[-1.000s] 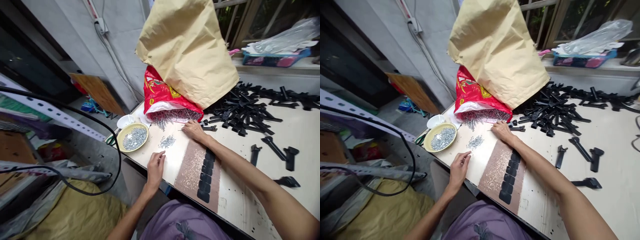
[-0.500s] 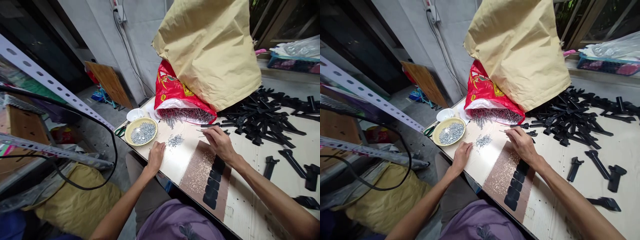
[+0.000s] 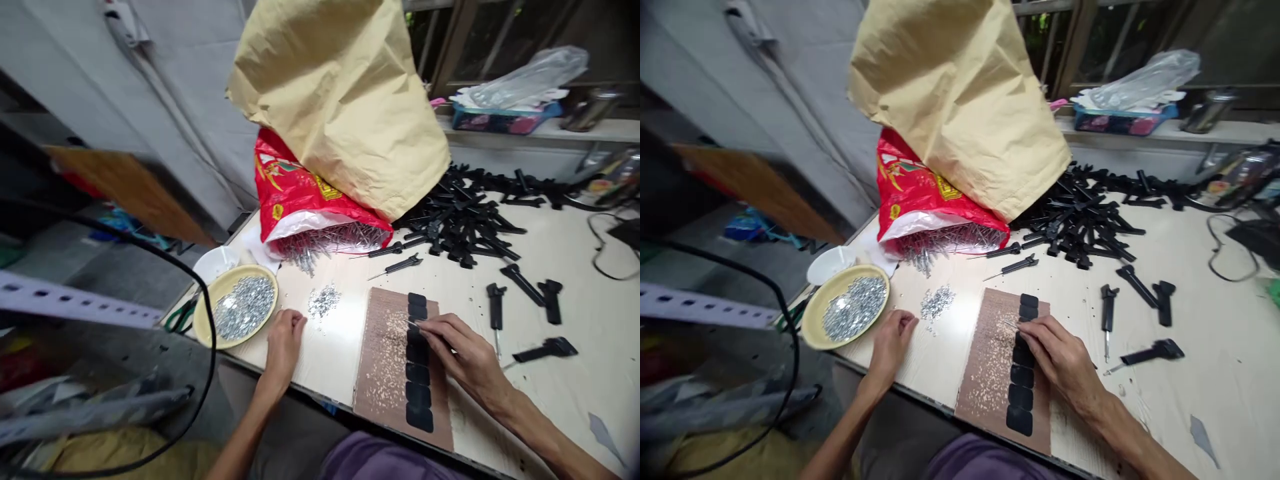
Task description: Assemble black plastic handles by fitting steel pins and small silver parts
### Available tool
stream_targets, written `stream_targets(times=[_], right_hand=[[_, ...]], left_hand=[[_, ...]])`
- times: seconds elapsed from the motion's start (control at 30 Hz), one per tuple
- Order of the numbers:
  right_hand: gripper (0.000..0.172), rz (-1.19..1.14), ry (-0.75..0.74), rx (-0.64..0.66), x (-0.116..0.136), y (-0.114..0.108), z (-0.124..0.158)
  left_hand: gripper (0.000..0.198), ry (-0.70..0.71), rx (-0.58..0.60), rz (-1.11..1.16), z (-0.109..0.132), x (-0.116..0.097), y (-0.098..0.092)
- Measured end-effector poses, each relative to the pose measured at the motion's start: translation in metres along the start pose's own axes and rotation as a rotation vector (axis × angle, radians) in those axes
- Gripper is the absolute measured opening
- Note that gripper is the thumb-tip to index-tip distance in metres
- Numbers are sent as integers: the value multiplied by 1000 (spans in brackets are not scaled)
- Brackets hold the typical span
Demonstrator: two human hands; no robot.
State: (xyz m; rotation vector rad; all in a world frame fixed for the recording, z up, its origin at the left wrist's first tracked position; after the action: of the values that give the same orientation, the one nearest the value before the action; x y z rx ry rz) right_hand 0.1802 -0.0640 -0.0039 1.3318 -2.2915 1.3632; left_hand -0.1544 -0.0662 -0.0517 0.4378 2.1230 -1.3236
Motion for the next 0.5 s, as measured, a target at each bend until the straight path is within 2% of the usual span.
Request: stream_targets(times=[0.1, 0.17, 0.27, 0.37, 0.43, 0.5], right_hand=[[28, -2, 96, -49, 8, 3, 4], [25, -10, 182, -79, 15, 7, 4], [24, -54, 313, -113, 28, 17, 1], [28, -101, 350, -112, 42, 25, -8], [29, -112, 332, -99, 50, 28, -14], [30, -101, 313, -87, 54, 27, -19]], left_hand=[[20, -28, 25, 76, -3, -1, -5], [21, -74, 27, 135, -6, -10, -10], [26, -301, 118, 320, -9, -38, -8], [29, -503, 280, 686, -10, -77, 10], [30, -569, 369, 877, -7, -101, 25], [30, -595, 403, 1009, -2, -120, 38]])
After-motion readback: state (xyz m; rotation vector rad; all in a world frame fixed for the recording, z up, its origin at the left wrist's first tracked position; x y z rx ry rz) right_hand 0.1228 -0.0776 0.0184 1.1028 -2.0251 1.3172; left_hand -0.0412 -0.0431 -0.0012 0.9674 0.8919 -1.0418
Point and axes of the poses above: each hand's wrist, its own z-axis away from the middle knuckle, its own y-axis out of the palm, x = y × z, the point moved 1 cm from there along -z, towards the middle knuckle, and after that the axes turned 10 degrees about -x, right-handed, at the moved point
